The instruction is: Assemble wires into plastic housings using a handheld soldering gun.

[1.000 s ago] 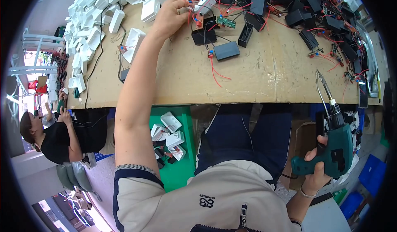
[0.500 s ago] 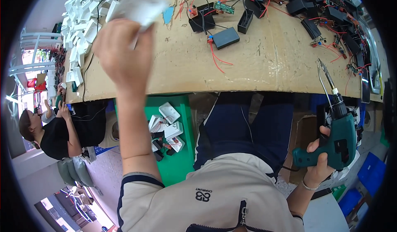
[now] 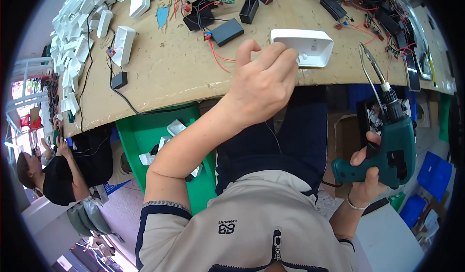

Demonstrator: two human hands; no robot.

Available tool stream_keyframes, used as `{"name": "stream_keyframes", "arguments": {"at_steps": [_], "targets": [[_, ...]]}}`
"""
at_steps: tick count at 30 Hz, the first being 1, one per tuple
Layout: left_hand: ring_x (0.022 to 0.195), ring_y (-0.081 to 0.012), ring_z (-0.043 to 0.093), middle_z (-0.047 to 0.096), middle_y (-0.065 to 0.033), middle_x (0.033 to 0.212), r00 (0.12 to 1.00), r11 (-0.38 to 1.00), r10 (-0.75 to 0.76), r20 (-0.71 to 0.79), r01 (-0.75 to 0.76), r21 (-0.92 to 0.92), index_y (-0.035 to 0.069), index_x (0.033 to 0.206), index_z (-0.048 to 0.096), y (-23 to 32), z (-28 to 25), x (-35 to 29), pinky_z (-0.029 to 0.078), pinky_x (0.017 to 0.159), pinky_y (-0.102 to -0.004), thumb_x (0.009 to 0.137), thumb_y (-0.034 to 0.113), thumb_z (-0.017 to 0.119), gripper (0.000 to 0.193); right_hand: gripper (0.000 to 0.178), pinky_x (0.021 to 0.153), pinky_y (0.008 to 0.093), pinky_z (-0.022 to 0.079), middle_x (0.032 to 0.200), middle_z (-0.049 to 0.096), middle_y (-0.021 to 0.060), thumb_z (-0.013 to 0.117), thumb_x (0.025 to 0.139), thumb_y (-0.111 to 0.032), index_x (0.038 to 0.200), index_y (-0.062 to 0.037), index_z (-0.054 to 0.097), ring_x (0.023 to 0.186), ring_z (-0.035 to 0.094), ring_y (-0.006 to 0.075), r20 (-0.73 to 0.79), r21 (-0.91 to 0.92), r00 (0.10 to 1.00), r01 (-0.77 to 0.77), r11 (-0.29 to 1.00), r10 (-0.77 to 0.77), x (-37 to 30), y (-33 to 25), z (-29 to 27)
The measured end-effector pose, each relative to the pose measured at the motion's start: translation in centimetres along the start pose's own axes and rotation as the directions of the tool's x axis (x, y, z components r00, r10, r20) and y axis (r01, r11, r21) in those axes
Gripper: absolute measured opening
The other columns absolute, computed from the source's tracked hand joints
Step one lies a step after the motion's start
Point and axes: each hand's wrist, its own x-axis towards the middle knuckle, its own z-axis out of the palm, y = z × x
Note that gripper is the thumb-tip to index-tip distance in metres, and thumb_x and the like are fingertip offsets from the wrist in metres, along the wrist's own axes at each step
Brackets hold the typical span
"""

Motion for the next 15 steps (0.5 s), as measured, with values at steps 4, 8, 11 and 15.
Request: {"name": "stream_keyframes", "arguments": {"at_steps": [4, 8, 11, 15], "targets": [[0.083, -0.0149, 0.054, 0.054, -0.0015, 0.091, 0.999, 0.999, 0.021, -0.045, -0.023, -0.039, 0.006, 0.079, 0.059, 0.2, -0.5, -0.1, 0.031, 0.069, -0.0336, 0.061, 0.006, 0.062, 0.017, 0.066, 0.050, 0.0211, 0.045, 0.109, 0.049, 0.0251, 0.063, 0.077, -0.028, 0.124, 0.0044, 0.029, 0.063, 0.053, 0.0130, 0.040, 0.006, 0.999, -0.001, 1.000, 0.000, -0.1, 0.2, -0.2], [0.084, -0.0147, 0.052, 0.054, -0.0026, 0.088, 0.991, 0.996, 0.063, -0.120, -0.071, -0.061, 0.007, 0.077, 0.060, -0.7, -2.0, -0.4, 0.030, 0.074, -0.0346, 0.062, 0.012, 0.057, 0.016, 0.066, 0.051, 0.0209, 0.045, 0.109, 0.049, 0.0252, 0.062, 0.078, -0.028, 0.125, 0.0034, 0.028, 0.063, 0.053, 0.0127, 0.038, 0.008, 0.999, 0.004, 1.000, -0.004, -0.4, 0.0, -0.3], [0.090, -0.0177, 0.051, 0.052, -0.0003, 0.095, 0.995, 0.990, -0.037, -0.095, 0.050, 0.131, 0.013, 0.081, 0.061, -3.7, -5.1, -1.3, 0.025, 0.080, -0.0354, 0.061, 0.010, 0.057, 0.020, 0.065, 0.051, 0.0209, 0.046, 0.110, 0.049, 0.0247, 0.061, 0.078, -0.028, 0.125, 0.0032, 0.028, 0.064, 0.053, 0.0123, 0.042, 0.026, 0.999, -0.004, 1.000, 0.003, -0.6, 0.1, -0.6], [0.102, -0.0166, 0.044, 0.051, 0.0015, 0.101, 0.994, 0.960, -0.019, 0.105, -0.011, 0.280, 0.014, 0.079, 0.061, -6.6, -7.3, -1.4, 0.023, 0.086, -0.0381, 0.063, 0.009, 0.057, 0.017, 0.064, 0.051, 0.0207, 0.046, 0.111, 0.048, 0.0239, 0.060, 0.079, -0.028, 0.125, 0.0029, 0.028, 0.064, 0.053, 0.0118, 0.065, 0.011, 0.998, -0.003, 1.000, 0.002, -0.5, 0.2, -0.7]]}}
